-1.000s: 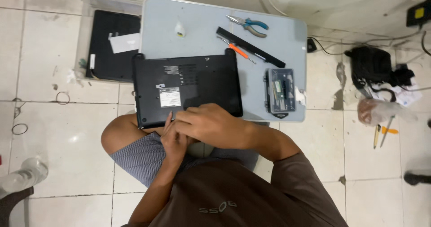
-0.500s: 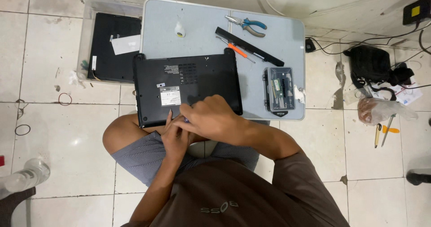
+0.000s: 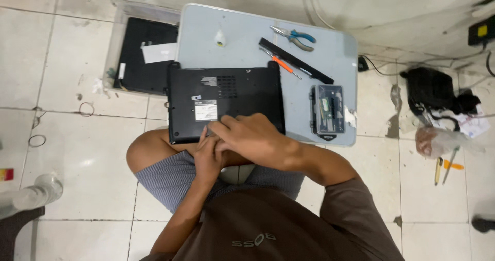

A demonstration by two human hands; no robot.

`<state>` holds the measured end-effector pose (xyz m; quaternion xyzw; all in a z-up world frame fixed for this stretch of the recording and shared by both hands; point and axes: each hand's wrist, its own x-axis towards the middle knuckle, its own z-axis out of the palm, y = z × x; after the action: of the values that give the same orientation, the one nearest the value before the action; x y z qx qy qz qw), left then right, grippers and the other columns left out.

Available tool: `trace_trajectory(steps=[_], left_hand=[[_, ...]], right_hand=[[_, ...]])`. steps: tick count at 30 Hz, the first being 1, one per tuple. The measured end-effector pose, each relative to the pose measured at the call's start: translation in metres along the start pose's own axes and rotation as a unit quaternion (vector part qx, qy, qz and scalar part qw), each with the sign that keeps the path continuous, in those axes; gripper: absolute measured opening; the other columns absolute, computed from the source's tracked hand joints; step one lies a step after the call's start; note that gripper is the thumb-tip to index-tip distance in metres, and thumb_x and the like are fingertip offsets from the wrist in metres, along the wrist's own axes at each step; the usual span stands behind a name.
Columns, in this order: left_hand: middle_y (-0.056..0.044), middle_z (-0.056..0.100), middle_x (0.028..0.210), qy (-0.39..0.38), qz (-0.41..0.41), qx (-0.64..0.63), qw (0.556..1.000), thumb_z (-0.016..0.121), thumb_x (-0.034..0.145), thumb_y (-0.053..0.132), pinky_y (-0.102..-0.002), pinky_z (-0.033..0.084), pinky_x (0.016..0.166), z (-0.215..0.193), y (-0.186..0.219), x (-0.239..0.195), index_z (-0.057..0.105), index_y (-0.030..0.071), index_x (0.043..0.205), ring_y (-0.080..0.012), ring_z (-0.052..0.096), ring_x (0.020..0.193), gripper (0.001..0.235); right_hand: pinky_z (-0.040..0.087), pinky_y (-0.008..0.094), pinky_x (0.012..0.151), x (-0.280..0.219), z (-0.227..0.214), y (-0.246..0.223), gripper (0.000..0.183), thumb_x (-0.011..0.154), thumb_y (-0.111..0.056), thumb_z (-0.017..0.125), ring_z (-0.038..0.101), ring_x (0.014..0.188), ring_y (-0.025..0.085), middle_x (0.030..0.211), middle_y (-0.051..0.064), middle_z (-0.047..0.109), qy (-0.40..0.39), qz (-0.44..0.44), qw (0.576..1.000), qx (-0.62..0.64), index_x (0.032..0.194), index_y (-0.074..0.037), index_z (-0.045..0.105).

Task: The person sits on the floor and uses a screwdriver to remove screws from the bottom panel of a laptop. They then use a prying tool to separate the panel from the laptop body and lift it off.

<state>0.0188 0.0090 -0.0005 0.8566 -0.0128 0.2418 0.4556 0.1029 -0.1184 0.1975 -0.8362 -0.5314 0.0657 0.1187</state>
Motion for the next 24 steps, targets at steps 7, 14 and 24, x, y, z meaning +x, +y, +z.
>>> trace_trajectory(steps=[7,14,24], left_hand=[[-0.011,0.074,0.088,-0.004,-0.008,-0.009,1.000,0.068,0.086,-0.001,-0.049,0.041,0.109,-0.010,0.014,0.011,0.068,0.002,0.090,-0.0266,0.070,0.095,0.005],[-0.014,0.074,0.091,-0.020,-0.006,-0.001,1.000,0.066,0.086,-0.004,-0.048,0.041,0.109,-0.012,0.015,0.013,0.066,0.001,0.092,-0.0266,0.070,0.098,0.007],[-0.017,0.073,0.092,0.005,0.012,-0.049,0.999,0.067,0.083,-0.006,-0.047,0.039,0.110,-0.012,0.015,0.012,0.067,-0.003,0.088,-0.0272,0.070,0.097,0.006]], right_hand=[[0.050,0.037,0.047,0.002,-0.009,0.007,0.027,0.097,-0.029,0.051,0.065,0.059,0.029,0.073,0.011,0.062,-0.076,0.011,0.996,-0.039,0.102,-0.003,0.059],[0.051,0.034,0.047,0.004,-0.008,0.002,0.026,0.092,-0.030,0.061,0.065,0.061,0.026,0.076,0.010,0.061,-0.002,-0.023,0.996,-0.091,0.102,-0.005,0.061],[0.049,0.030,0.044,0.000,0.009,0.011,0.030,0.095,-0.036,0.058,0.062,0.053,0.021,0.063,0.005,0.059,0.026,-0.017,0.991,-0.128,0.082,-0.009,0.060]])
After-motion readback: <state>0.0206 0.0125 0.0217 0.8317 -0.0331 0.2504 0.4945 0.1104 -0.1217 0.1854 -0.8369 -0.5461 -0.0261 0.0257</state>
